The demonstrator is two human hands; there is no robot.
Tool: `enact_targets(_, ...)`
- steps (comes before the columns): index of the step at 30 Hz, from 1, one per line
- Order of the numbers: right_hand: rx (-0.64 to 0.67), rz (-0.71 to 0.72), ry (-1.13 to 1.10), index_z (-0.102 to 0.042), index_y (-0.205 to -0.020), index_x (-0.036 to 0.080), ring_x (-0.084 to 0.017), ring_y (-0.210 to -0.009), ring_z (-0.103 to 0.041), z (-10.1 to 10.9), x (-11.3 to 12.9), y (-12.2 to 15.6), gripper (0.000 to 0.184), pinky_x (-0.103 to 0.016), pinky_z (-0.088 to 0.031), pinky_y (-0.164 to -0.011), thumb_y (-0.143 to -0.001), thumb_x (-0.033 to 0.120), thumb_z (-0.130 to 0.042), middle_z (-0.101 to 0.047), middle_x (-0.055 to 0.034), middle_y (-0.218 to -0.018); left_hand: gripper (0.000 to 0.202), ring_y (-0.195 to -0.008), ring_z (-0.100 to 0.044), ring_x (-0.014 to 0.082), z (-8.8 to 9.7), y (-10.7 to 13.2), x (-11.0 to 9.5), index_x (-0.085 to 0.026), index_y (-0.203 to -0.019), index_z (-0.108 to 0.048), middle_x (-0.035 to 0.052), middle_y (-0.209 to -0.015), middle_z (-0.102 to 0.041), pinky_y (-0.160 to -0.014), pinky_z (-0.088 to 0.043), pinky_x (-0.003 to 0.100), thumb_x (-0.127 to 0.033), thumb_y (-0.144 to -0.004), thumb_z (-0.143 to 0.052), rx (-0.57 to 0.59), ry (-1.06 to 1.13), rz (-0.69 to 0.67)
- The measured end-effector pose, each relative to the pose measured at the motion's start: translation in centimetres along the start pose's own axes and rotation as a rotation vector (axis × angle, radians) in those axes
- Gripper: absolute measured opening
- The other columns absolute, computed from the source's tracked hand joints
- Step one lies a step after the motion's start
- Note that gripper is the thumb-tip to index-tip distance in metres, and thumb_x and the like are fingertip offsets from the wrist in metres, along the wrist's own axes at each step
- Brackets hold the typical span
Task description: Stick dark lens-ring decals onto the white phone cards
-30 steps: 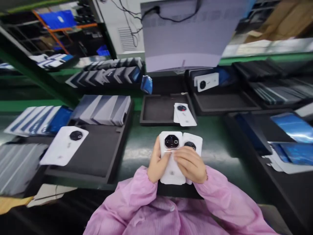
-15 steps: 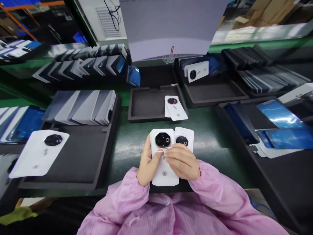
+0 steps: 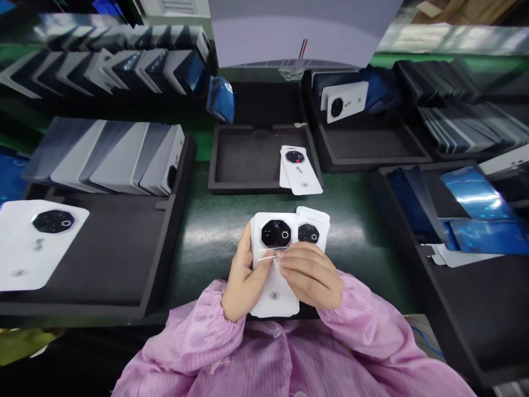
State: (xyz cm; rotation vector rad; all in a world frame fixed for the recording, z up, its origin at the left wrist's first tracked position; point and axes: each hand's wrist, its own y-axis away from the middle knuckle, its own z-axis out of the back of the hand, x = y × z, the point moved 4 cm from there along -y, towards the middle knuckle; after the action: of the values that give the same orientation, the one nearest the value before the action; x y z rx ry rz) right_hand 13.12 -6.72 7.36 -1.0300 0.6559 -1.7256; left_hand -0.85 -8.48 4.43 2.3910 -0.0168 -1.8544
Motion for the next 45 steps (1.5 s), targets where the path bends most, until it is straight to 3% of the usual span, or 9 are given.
enact_targets(7, 0.007, -0.004, -0.016, -0.067, -0.097, 0.012, -0.020, -0.100, -0.069, 0.3, 0.4, -0.1, 0.015, -0.038, -0.059, -0.087, -0.084, 0.007, -0.063, -0.074, -0.0073, -0.091, 0.062, -0.127, -0.053, 0.0258, 0.2, 0.3, 0.1, -0.030, -0.146, -0.031, 0.0054, -0.139, -0.054, -0.109, -0.039, 0.042, -0.028, -0.090, -0.057, -0.017, -0.024, 0.025)
enact_targets(13, 0.035, -0.024, 0.016, -0.067, -0.093, 0.019, -0.019, -0.099, -0.070, 0.4, 0.6, -0.1, 0.013, -0.039, -0.060, -0.084, -0.086, 0.010, -0.060, -0.074, -0.0043, -0.092, 0.061, -0.131, -0.049, 0.0269, 0.2, 0.4, 0.1, -0.030, -0.145, -0.033, 0.0055, -0.144, -0.050, -0.112, -0.037, 0.044, -0.028, -0.090, -0.058, -0.027, -0.054, 0.013)
enact_targets(18, 0.015, -0.035, -0.006, -0.067, -0.095, 0.015, -0.020, -0.101, -0.069, 0.4, 0.7, 0.1, 0.014, -0.039, -0.059, -0.086, -0.084, 0.008, -0.061, -0.074, -0.0065, -0.092, 0.062, -0.133, -0.046, 0.0274, 0.3, 0.4, -0.1, -0.029, -0.145, -0.034, 0.0062, -0.146, -0.047, -0.114, -0.035, 0.044, -0.029, -0.088, -0.059, -0.060, -0.085, 0.036)
enact_targets(23, 0.036, -0.027, 0.041, -0.067, -0.093, 0.016, -0.017, -0.099, -0.069, 0.5, 0.6, -0.5, 0.013, -0.038, -0.056, -0.092, -0.086, 0.008, -0.059, -0.074, -0.0047, -0.088, 0.061, -0.128, -0.051, 0.0248, 0.3, 0.6, 0.3, -0.030, -0.146, -0.032, 0.0057, -0.140, -0.054, -0.112, -0.037, 0.041, -0.031, -0.090, -0.058, -0.051, -0.033, 0.073)
enact_targets(27, -0.049, -0.036, 0.150, -0.065, -0.092, 0.015, -0.015, -0.097, -0.069, 0.7, 0.6, -0.7, 0.013, -0.037, -0.052, -0.097, -0.087, 0.007, -0.056, -0.072, -0.0037, -0.084, 0.064, -0.131, -0.049, 0.0252, 0.0, 0.7, 0.9, -0.029, -0.145, -0.033, 0.0070, -0.145, -0.050, -0.112, -0.038, 0.039, -0.036, -0.088, -0.060, -0.061, -0.015, 0.111)
enact_targets(32, -0.093, -0.027, 0.213, -0.063, -0.094, 0.016, -0.016, -0.095, -0.069, 0.2, 0.5, -0.7, 0.017, -0.039, -0.053, -0.092, -0.087, 0.006, -0.051, -0.073, -0.0042, -0.085, 0.074, -0.121, -0.059, 0.0268, 0.1, 0.5, 1.7, -0.029, -0.149, -0.023, 0.0103, -0.137, -0.057, -0.099, -0.051, 0.040, -0.044, -0.087, -0.060, -0.033, 0.041, 0.173)
enact_targets(35, -0.086, 0.011, 0.200, -0.062, -0.096, 0.017, -0.016, -0.094, -0.069, 0.3, 0.7, -0.6, 0.019, -0.040, -0.054, -0.091, -0.087, 0.006, -0.050, -0.073, -0.0046, -0.085, 0.074, -0.119, -0.060, 0.0277, 0.1, 0.3, 1.4, -0.029, -0.147, -0.026, 0.0098, -0.134, -0.059, -0.096, -0.052, 0.040, -0.045, -0.085, -0.062, -0.048, 0.033, 0.137)
enact_targets(40, -0.083, 0.079, 0.140, -0.064, -0.099, 0.016, -0.017, -0.092, -0.070, 0.6, 1.3, -0.9, 0.019, -0.039, -0.056, -0.087, -0.085, 0.006, -0.056, -0.074, -0.0066, -0.086, 0.069, -0.129, -0.051, 0.0265, -0.2, 0.1, 0.1, -0.024, -0.144, -0.034, 0.0101, -0.141, -0.053, -0.109, -0.040, 0.041, -0.038, -0.084, -0.065, -0.018, 0.064, -0.037)
enact_targets(45, -0.074, 0.106, 0.033, -0.065, -0.099, 0.013, -0.020, -0.096, -0.070, 0.7, 1.2, -1.1, 0.018, -0.037, -0.059, -0.083, -0.083, 0.006, -0.060, -0.073, -0.0086, -0.088, 0.066, -0.118, -0.060, 0.0248, -0.1, 0.5, -0.5, -0.029, -0.147, -0.030, 0.0068, -0.131, -0.062, -0.100, -0.048, 0.039, -0.033, -0.089, -0.060, 0.000, 0.099, -0.010)
